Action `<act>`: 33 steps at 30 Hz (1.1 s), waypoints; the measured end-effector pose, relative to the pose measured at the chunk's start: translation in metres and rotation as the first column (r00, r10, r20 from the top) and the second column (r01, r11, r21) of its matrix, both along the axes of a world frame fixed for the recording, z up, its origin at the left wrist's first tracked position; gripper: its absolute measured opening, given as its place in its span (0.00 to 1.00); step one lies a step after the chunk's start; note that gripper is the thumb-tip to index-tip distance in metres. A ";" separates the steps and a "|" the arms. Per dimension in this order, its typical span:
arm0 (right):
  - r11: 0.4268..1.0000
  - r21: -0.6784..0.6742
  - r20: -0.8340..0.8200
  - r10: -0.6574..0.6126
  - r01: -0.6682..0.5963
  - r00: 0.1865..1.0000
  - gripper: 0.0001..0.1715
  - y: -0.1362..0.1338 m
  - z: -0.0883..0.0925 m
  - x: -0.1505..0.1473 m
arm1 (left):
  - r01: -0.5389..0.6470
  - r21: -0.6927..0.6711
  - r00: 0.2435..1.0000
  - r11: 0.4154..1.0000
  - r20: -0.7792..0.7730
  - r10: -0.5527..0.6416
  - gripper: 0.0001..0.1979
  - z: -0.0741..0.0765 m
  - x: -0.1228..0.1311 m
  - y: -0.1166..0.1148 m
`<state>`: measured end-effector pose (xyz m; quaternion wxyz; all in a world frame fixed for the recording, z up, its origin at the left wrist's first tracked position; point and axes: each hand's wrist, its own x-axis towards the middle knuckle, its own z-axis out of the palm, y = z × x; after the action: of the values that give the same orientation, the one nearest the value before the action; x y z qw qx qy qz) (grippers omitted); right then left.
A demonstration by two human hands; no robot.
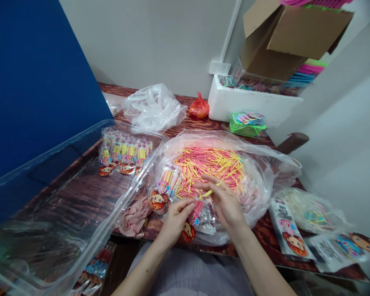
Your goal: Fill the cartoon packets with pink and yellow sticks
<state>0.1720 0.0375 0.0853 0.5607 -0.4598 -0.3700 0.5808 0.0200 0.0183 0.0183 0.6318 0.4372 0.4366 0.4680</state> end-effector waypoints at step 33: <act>0.980 0.195 0.188 -0.079 0.042 0.979 0.21 -0.001 0.003 -0.017 | -0.079 0.073 0.996 0.994 -0.044 0.082 0.11 0.020 -0.015 0.002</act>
<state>0.1545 0.0363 0.0883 0.5806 -0.4699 -0.4627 0.4775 0.0049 0.0207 0.0383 0.5861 0.4524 0.4515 0.4980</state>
